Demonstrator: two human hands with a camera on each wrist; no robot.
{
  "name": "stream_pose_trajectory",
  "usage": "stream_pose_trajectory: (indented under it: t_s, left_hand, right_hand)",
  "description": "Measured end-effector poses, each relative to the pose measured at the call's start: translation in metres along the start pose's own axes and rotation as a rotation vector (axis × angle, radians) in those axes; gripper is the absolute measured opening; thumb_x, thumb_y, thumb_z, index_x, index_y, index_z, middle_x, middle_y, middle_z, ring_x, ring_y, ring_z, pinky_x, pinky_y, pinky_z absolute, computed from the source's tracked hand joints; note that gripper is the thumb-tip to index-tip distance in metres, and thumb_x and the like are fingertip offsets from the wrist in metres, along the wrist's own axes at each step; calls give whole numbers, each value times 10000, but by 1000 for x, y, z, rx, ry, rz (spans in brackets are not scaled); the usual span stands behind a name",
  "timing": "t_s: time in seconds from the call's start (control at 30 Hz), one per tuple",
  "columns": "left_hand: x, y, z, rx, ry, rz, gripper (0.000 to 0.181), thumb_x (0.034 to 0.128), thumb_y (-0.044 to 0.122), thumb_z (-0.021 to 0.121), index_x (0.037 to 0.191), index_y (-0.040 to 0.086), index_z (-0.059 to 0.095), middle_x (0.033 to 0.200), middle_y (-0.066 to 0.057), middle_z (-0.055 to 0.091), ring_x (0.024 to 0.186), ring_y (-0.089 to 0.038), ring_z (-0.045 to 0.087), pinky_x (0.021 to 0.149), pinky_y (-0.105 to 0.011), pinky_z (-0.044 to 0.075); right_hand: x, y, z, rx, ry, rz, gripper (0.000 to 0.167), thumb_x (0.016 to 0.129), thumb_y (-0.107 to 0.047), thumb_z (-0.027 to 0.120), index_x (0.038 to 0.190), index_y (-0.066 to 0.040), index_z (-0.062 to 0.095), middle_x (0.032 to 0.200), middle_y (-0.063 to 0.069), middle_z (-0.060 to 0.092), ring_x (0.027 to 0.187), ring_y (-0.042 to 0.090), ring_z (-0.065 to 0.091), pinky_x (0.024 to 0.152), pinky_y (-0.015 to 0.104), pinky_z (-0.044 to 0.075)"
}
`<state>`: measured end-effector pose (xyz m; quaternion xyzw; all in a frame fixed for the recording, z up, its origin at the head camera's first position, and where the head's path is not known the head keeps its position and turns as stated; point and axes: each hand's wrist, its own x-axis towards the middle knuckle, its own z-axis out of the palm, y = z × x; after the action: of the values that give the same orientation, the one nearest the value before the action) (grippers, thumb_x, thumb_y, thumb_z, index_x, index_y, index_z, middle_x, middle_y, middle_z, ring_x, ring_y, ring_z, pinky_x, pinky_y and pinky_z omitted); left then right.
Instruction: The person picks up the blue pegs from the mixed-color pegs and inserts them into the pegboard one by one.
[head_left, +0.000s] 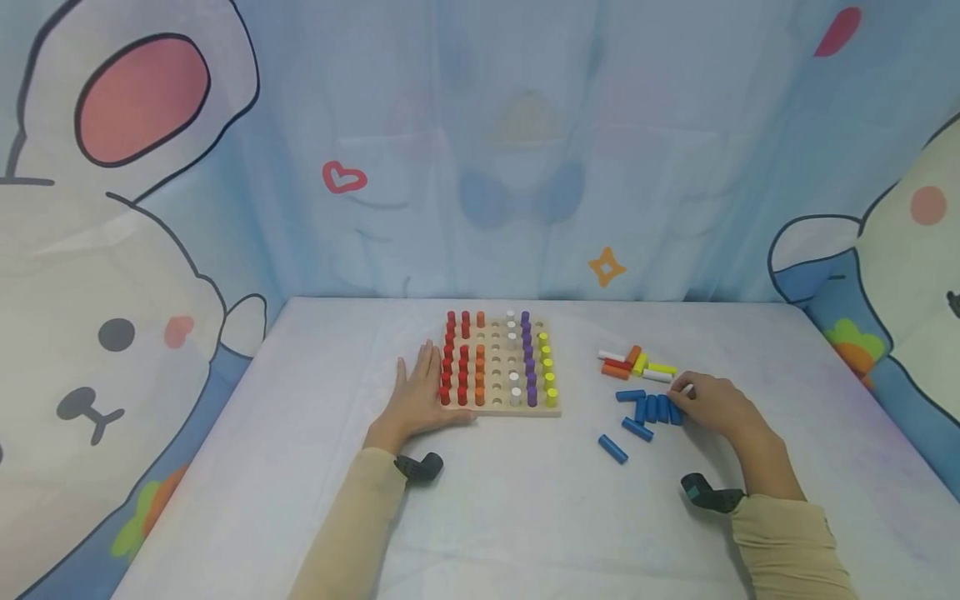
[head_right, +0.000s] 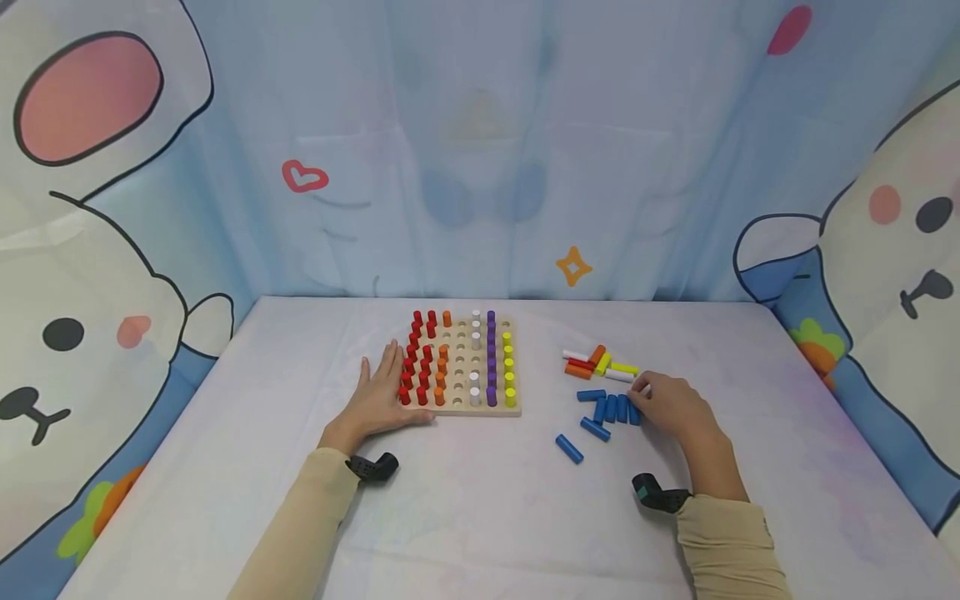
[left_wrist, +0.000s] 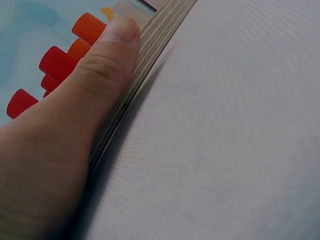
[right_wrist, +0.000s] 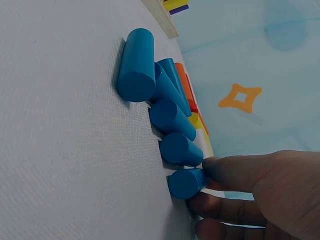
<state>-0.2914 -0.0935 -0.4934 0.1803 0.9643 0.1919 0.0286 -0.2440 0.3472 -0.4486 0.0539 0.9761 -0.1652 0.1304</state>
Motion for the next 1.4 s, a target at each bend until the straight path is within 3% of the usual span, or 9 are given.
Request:
stream_pose_trajectory:
  t_s: [0.77,1.2,1.4]
  left_hand:
    - [0,-1,3,4,8,-9,1293,638,825,586,1522,45,55,1613,-89,-27,1492,-189,-55,1188,-507,-103]
    - [-1,-1,2,8,6,-10,1276,650,807,595,1522,44,63,1614,-88,-14,1493,-194,-43,1191,-501,-99]
    - [1,-2,3,9,10,-6,1272,652,802,598,1523,42,66,1614,-89,-6,1494,-197,-34,1192,-504,-93]
  right_hand:
    - [-1,-1,-4,-36,-14,-39,358,960,-210,499,1149,81,586,1064,292,610,883,349,594,738,461,535]
    - [-5,1,-5,-21,-12,-45,407,964,-235,494,1191,92,575,1151,311,589,1041,452,550,877,573,493]
    - [-6,2,-6,-6,-4,-52,394,961,-223,506,1178,99,574,1106,290,605,967,395,575,852,544,510]
